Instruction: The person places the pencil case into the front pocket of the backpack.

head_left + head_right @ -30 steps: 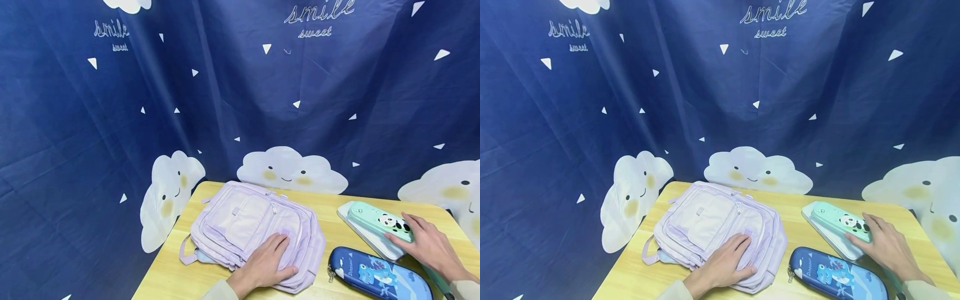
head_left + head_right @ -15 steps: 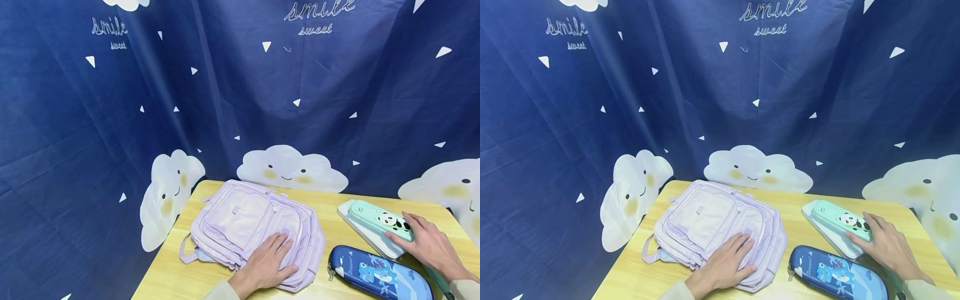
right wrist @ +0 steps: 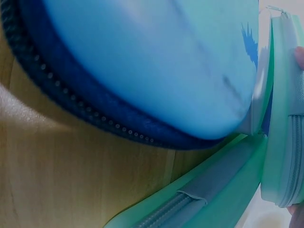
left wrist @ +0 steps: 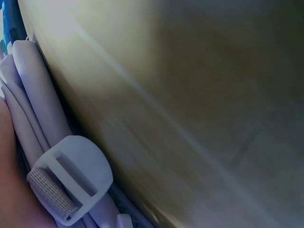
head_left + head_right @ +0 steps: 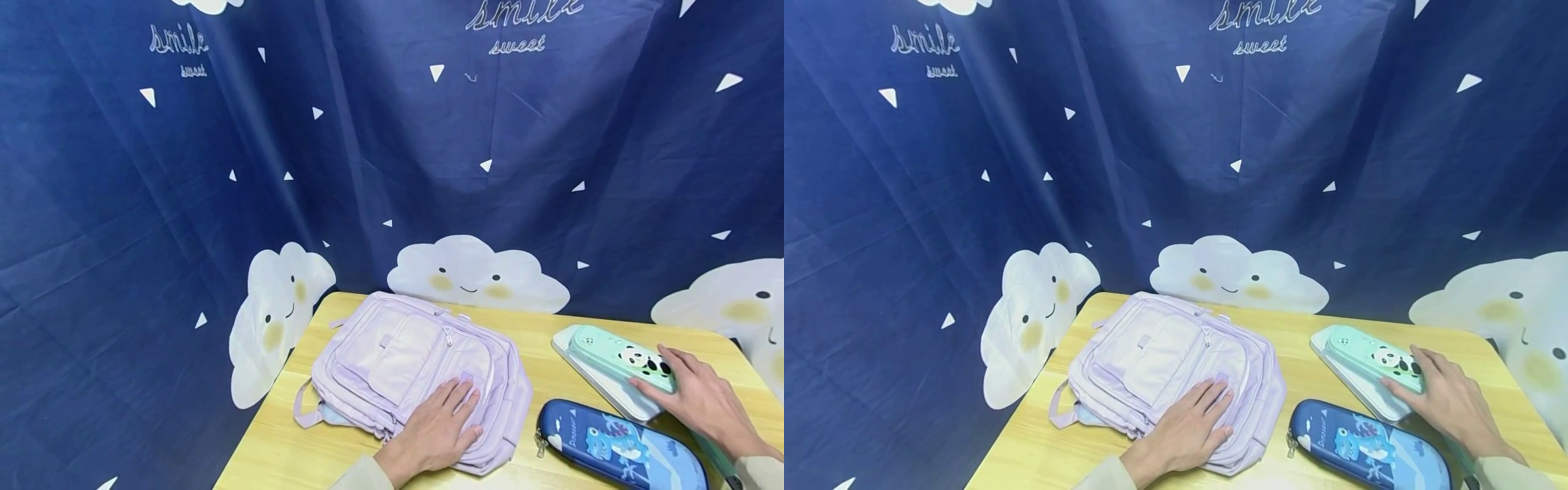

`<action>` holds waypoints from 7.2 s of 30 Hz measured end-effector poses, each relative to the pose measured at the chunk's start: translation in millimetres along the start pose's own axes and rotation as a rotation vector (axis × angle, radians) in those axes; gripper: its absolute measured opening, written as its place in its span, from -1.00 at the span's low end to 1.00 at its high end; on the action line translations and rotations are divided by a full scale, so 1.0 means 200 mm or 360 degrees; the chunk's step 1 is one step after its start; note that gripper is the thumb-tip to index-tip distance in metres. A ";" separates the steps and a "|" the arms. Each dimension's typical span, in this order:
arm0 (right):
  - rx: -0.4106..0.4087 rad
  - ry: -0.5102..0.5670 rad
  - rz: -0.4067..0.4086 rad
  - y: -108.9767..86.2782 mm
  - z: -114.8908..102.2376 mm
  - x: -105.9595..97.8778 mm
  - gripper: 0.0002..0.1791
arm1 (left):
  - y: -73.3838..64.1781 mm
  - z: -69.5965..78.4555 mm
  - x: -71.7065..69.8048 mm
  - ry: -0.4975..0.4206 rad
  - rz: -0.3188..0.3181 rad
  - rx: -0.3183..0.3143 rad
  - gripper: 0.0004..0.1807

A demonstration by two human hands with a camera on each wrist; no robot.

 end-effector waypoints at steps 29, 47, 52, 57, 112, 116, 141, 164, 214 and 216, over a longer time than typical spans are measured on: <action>-0.0025 0.0014 0.0018 -0.01 0.00 0.00 0.21 | 0.05 -0.04 -0.04 -0.0108 0.0135 0.0137 -0.42; -0.0036 0.0032 0.0043 -0.01 -0.01 0.00 0.22 | 0.06 -0.11 -0.14 -0.0367 0.0355 0.0053 -0.48; -0.0029 0.0030 0.0042 -0.01 -0.01 0.00 0.22 | 0.07 -0.13 -0.16 -0.0384 0.0376 0.0024 -0.48; -0.0015 0.0022 0.0026 -0.02 -0.01 0.00 0.23 | 0.07 -0.15 -0.17 -0.0397 0.0382 0.0017 -0.47; -0.0026 0.0019 0.0008 -0.01 -0.01 0.00 0.23 | 0.05 -0.48 -0.39 -0.1151 0.0405 -0.0466 -0.44; -0.0029 0.0020 0.0017 -0.01 -0.01 0.00 0.22 | 0.05 -0.50 -0.40 -0.1160 0.0426 -0.0478 -0.44; -0.0027 0.0017 -0.0002 -0.02 -0.01 0.00 0.23 | 0.03 -0.55 -0.37 -0.1456 0.0284 -0.0634 -0.49; -0.0011 0.0052 -0.0025 -0.02 -0.02 -0.01 0.21 | 0.07 -0.54 -0.42 -0.1329 0.0398 -0.0710 -0.55; -0.0210 0.0310 0.0166 -0.07 -0.03 -0.03 0.05 | 0.06 -0.58 -0.46 -0.1430 0.0598 -0.0849 -0.61; -0.0220 0.0318 0.0170 -0.07 -0.05 -0.04 0.05 | 0.07 -0.57 -0.46 -0.1437 0.0597 -0.0843 -0.61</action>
Point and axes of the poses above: each hand's wrist, its own y-axis towards the middle knuckle, its own x-axis out of the palm, z = x × y, the point moved 1 cm from there along y, towards the middle knuckle, and after that the axes turned 5 degrees about z, right-handed, at the moved point
